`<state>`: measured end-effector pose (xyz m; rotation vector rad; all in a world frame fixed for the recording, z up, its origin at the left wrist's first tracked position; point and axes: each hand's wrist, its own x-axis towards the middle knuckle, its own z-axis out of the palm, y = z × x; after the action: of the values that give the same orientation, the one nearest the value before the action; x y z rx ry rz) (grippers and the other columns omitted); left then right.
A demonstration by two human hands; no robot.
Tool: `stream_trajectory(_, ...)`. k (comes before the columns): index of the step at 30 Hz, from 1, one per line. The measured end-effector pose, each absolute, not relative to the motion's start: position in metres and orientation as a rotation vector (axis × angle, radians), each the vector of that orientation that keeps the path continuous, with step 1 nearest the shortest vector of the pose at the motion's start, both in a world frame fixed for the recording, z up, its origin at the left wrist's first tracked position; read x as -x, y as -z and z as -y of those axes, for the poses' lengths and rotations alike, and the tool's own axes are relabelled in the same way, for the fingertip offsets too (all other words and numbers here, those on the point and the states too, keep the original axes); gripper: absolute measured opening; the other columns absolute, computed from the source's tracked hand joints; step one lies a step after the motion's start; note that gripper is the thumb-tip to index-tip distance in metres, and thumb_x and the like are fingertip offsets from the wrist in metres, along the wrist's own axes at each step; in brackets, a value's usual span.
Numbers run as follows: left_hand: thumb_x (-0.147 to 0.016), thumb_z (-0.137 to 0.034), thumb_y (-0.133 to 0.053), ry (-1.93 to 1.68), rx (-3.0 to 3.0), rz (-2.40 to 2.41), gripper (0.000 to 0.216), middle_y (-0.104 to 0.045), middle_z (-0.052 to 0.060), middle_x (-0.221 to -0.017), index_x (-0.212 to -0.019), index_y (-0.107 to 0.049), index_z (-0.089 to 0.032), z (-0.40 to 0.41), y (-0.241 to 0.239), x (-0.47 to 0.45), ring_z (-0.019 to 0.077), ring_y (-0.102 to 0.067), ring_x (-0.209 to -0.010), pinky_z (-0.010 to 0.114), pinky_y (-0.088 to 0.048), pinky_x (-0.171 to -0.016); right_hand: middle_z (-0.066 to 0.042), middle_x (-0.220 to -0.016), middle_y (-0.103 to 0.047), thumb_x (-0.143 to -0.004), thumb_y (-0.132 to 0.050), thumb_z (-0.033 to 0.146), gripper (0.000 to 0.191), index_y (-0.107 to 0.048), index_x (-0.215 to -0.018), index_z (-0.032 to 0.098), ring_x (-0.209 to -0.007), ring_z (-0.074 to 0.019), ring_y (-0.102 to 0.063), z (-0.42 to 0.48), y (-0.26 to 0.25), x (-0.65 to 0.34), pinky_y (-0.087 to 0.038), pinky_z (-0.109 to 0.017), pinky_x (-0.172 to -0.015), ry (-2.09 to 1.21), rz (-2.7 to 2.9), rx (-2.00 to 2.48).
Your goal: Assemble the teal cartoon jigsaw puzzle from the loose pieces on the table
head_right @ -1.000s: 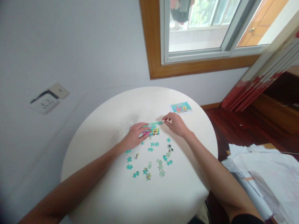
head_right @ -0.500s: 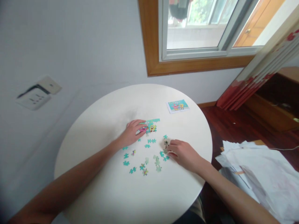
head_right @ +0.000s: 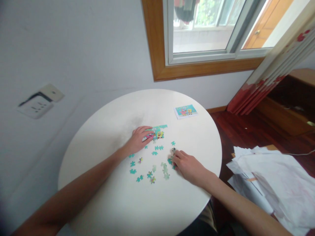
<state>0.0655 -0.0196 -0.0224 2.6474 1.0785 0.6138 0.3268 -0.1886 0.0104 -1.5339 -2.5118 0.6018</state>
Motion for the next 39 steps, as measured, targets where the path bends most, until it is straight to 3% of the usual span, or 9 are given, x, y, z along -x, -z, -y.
stream_trajectory(7, -0.096, -0.037, -0.056, -0.599, -2.638, -1.083, 0.024, -0.059, 0.003, -0.134, -0.117, -0.067, -0.029, 0.020, 0.024, -0.065, 0.0242, -0.049, -0.126, 0.044, -0.035, -0.107, -0.005, -0.089, -0.065, -0.087, -0.055, 0.008, 0.015, -0.064, -0.093, 0.019, -0.079, -0.0165, -0.059, 0.187, -0.024, -0.327, -0.045, -0.027, -0.073, -0.827, 2.340, 1.384)
stream_trajectory(11, -0.097, -0.037, -0.055, -0.592, -2.651, -1.075, 0.026, -0.059, 0.003, -0.134, -0.119, -0.066, -0.030, 0.019, 0.025, -0.065, 0.0237, -0.049, -0.127, 0.044, -0.035, -0.107, -0.006, -0.086, -0.068, -0.091, -0.055, 0.018, 0.015, -0.070, -0.093, 0.019, -0.073, -0.0154, -0.059, 0.154, -0.035, -0.327, -0.045, -0.027, -0.068, -0.771, 1.984, 1.338)
stream_trajectory(15, -0.097, -0.038, -0.055, -0.573, -2.648, -1.084, 0.026, -0.059, 0.003, -0.135, -0.120, -0.066, -0.030, 0.019, 0.025, -0.065, 0.0237, -0.049, -0.127, 0.044, -0.034, -0.108, -0.004, -0.072, -0.069, -0.084, -0.065, 0.030, 0.016, -0.073, -0.084, 0.017, -0.063, -0.0155, -0.058, 0.097, -0.026, -0.323, -0.044, -0.027, -0.059, -0.757, 1.637, 1.404)
stream_trajectory(19, -0.097, -0.038, -0.054, -0.569, -2.660, -1.082, 0.027, -0.059, 0.003, -0.135, -0.120, -0.065, -0.030, 0.020, 0.023, -0.065, 0.0234, -0.049, -0.127, 0.044, -0.034, -0.108, -0.003, -0.060, -0.066, -0.077, -0.066, 0.027, 0.014, -0.068, -0.070, 0.015, -0.056, -0.0147, -0.059, 0.042, -0.009, -0.316, -0.044, -0.026, -0.056, -0.845, 1.467, 1.423)
stream_trajectory(26, -0.098, -0.037, -0.053, -0.555, -2.662, -1.069, 0.026, -0.058, 0.004, -0.135, -0.121, -0.065, -0.030, 0.021, 0.020, -0.064, 0.0233, -0.048, -0.127, 0.044, -0.035, -0.107, -0.004, -0.060, -0.067, -0.072, -0.064, 0.022, 0.011, -0.068, -0.066, 0.015, -0.056, -0.0141, -0.058, 0.004, 0.011, -0.307, -0.044, -0.025, -0.055, -0.849, 1.544, 1.453)
stream_trajectory(34, -0.097, -0.037, -0.055, -0.553, -2.649, -1.077, 0.027, -0.058, 0.003, -0.135, -0.122, -0.064, -0.031, 0.022, 0.020, -0.064, 0.0231, -0.048, -0.127, 0.043, -0.034, -0.108, -0.003, -0.067, -0.066, -0.073, -0.064, 0.028, 0.015, -0.068, -0.078, 0.015, -0.061, -0.0142, -0.056, 0.011, 0.036, -0.300, -0.043, -0.025, -0.057, -0.821, 1.454, 1.395)
stream_trajectory(39, -0.097, -0.036, -0.055, -0.544, -2.648, -1.077, 0.027, -0.058, 0.003, -0.135, -0.122, -0.064, -0.030, 0.022, 0.019, -0.064, 0.0236, -0.048, -0.127, 0.043, -0.035, -0.107, -0.003, -0.066, -0.066, -0.074, -0.065, 0.030, 0.017, -0.069, -0.075, 0.014, -0.060, -0.0146, -0.055, 0.014, 0.034, -0.299, -0.043, -0.026, -0.057, -0.839, 1.448, 1.402)
